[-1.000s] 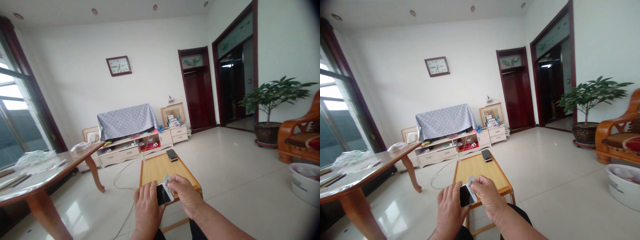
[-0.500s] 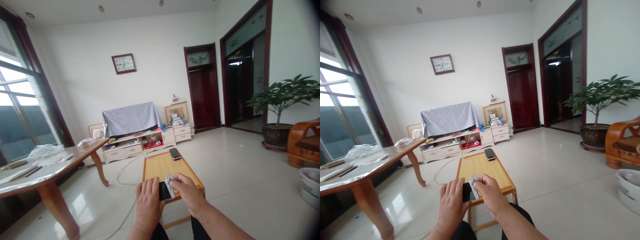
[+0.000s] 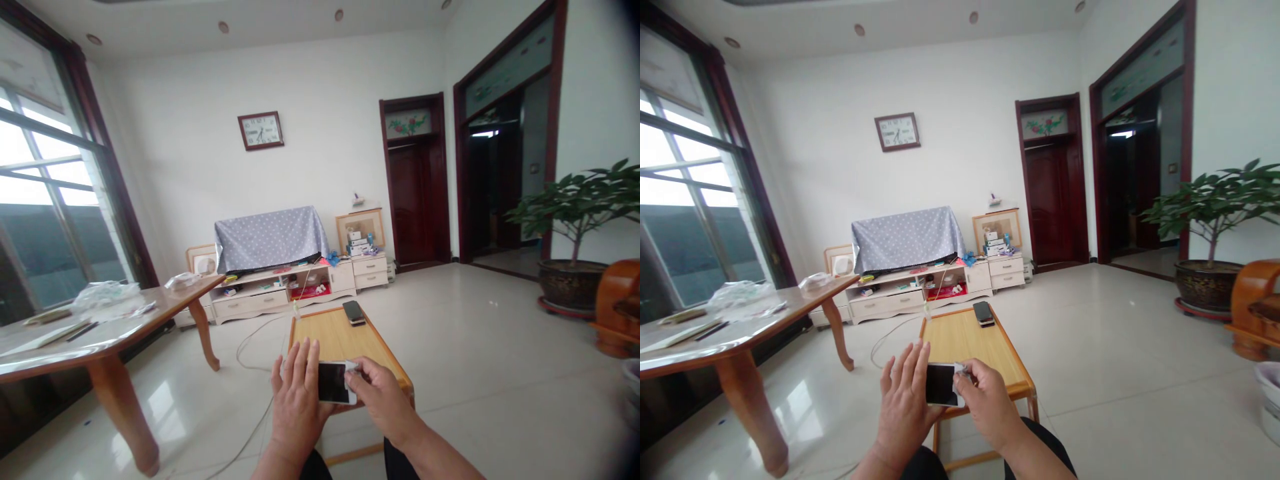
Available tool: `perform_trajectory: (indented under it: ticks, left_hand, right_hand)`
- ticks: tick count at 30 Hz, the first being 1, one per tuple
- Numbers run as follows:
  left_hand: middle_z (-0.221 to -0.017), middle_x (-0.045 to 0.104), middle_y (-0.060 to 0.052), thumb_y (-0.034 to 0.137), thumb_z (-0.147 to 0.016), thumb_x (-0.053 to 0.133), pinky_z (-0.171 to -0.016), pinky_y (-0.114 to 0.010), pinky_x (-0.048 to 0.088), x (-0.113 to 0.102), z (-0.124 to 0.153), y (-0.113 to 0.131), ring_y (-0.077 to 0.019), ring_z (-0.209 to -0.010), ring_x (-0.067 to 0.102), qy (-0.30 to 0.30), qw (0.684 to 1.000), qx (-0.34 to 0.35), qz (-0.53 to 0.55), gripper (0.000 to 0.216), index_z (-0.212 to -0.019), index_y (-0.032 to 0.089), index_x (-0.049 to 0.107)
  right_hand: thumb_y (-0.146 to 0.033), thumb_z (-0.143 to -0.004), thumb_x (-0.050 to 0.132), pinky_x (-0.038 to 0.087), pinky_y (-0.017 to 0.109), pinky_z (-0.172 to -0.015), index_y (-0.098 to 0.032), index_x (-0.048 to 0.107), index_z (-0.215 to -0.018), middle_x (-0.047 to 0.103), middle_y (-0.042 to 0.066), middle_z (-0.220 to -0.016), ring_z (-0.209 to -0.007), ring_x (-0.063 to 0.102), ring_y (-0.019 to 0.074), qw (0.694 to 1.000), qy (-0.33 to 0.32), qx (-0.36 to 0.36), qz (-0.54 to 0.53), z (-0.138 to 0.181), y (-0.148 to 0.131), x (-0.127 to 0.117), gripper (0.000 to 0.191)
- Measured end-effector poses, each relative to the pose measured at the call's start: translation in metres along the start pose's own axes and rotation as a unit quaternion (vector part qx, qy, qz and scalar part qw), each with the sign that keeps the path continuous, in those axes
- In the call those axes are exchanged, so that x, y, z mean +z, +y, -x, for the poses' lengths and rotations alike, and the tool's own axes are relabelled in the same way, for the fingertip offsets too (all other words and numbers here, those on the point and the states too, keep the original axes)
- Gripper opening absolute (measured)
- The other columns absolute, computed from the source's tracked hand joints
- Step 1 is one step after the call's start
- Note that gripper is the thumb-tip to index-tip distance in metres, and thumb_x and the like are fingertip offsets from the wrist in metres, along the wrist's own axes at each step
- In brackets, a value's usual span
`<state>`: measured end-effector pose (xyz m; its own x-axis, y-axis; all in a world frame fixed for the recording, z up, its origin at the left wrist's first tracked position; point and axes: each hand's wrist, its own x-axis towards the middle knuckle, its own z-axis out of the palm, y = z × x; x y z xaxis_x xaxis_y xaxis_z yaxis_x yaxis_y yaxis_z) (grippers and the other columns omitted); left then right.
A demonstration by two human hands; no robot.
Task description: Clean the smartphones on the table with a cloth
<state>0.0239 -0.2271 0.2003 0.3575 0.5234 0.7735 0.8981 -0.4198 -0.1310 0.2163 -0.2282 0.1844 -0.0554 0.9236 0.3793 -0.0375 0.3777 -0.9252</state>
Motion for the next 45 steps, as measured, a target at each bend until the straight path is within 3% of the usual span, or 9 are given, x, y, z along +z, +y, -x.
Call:
perform_trajectory:
  ticks: [6, 12, 15, 19, 22, 27, 36, 42, 45]
  left_hand:
    - [-0.161, 0.036, -0.018, 0.046, -0.069, 0.082, -0.122, -0.055, 0.015, 0.004, 0.003, -0.01, -0.0378, -0.148, 0.031, -0.031, 0.998, -0.046, 0.022, 0.115, -0.16, 0.018, 0.017]
    - [-0.159, 0.035, -0.022, 0.045, -0.059, 0.088, -0.112, -0.056, 0.037, 0.033, 0.015, -0.019, -0.0394, -0.142, 0.04, -0.047, 0.965, -0.163, 0.2, 0.135, -0.161, 0.018, 0.003]
    - [-0.148, 0.047, -0.023, 0.047, -0.064, 0.085, -0.106, -0.051, 0.044, 0.045, 0.015, -0.018, -0.0357, -0.133, 0.051, -0.039, 0.887, -0.276, 0.369, 0.129, -0.159, 0.013, 0.005]
    - [-0.112, 0.07, -0.012, 0.051, -0.071, 0.081, -0.091, -0.037, 0.051, 0.041, 0.003, -0.015, -0.0262, -0.104, 0.067, -0.081, 0.7, -0.408, 0.58, 0.089, -0.142, 0.014, 0.042]
    - [-0.084, 0.068, -0.001, 0.049, -0.073, 0.08, -0.075, -0.029, 0.049, 0.035, -0.005, -0.016, -0.0179, -0.079, 0.065, -0.087, 0.647, -0.424, 0.627, 0.055, -0.112, 0.019, 0.056]
    - [-0.076, 0.061, 0.004, 0.047, -0.075, 0.078, -0.069, -0.025, 0.043, 0.035, -0.011, -0.016, -0.013, -0.069, 0.057, -0.061, 0.67, -0.4, 0.622, 0.042, -0.097, 0.021, 0.053]
    - [-0.069, 0.05, 0.006, 0.046, -0.082, 0.068, -0.065, -0.023, 0.038, 0.018, -0.023, -0.006, -0.0122, -0.065, 0.047, -0.041, 0.802, -0.324, 0.5, 0.03, -0.093, 0.022, 0.054]
    - [-0.067, 0.047, 0.007, 0.038, -0.086, 0.062, -0.063, -0.024, 0.036, 0.001, -0.031, -0.005, -0.013, -0.063, 0.045, -0.081, 0.856, -0.257, 0.441, 0.019, -0.091, 0.023, 0.054]
    - [-0.07, 0.051, 0.005, 0.037, -0.087, 0.061, -0.064, -0.025, 0.038, -0.007, -0.035, -0.007, -0.0146, -0.067, 0.048, -0.099, 0.875, -0.219, 0.42, 0.016, -0.09, 0.023, 0.055]
  right_hand:
    - [-0.051, -0.09, 0.063, 0.041, 0.029, -0.065, -0.02, 0.066, -0.087, 0.061, 0.002, -0.076, -0.071, 0.053, 0.0187, 1.0, 0.017, 0.01, -0.015, -0.003, 0.01, -0.009, 0.032]
    - [-0.05, -0.092, 0.062, 0.041, 0.029, -0.068, -0.019, 0.066, -0.09, 0.061, 0.002, -0.079, -0.073, 0.052, 0.0186, 1.0, 0.027, -0.002, -0.009, -0.004, 0.011, -0.016, 0.032]
    - [-0.049, -0.093, 0.062, 0.041, 0.029, -0.07, -0.018, 0.067, -0.093, 0.062, 0.002, -0.081, -0.074, 0.053, 0.0182, 1.0, 0.02, 0.001, -0.015, -0.005, 0.014, -0.018, 0.031]
    - [-0.05, -0.092, 0.063, 0.043, 0.029, -0.072, -0.017, 0.068, -0.097, 0.064, 0.003, -0.083, -0.076, 0.055, 0.0183, 0.999, 0.018, 0.008, -0.031, -0.006, 0.019, -0.019, 0.033]
    - [-0.051, -0.091, 0.065, 0.045, 0.03, -0.076, -0.017, 0.07, -0.101, 0.068, 0.004, -0.088, -0.082, 0.059, 0.0205, 0.999, 0.023, 0.006, -0.038, -0.008, 0.022, -0.022, 0.036]
    - [-0.054, -0.092, 0.063, 0.046, 0.037, -0.092, -0.019, 0.073, -0.114, 0.073, 0.008, -0.102, -0.1, 0.064, 0.0261, 0.999, 0.038, -0.002, -0.031, -0.013, 0.023, -0.029, 0.042]
    - [-0.054, -0.09, 0.065, 0.047, 0.038, -0.096, -0.021, 0.076, -0.115, 0.072, 0.009, -0.11, -0.106, 0.065, 0.027, 0.991, 0.131, -0.034, 0.015, -0.02, 0.015, -0.043, 0.042]
    - [-0.047, -0.09, 0.066, 0.048, 0.035, -0.092, -0.023, 0.078, -0.11, 0.071, 0.009, -0.111, -0.104, 0.065, 0.0257, 0.998, -0.005, -0.031, 0.056, -0.017, 0.005, -0.05, 0.033]
    - [-0.041, -0.086, 0.071, 0.047, 0.033, -0.086, -0.021, 0.08, -0.098, 0.073, 0.007, -0.1, -0.094, 0.065, 0.0238, 0.998, -0.016, 0.005, 0.068, -0.016, 0.011, -0.053, 0.025]
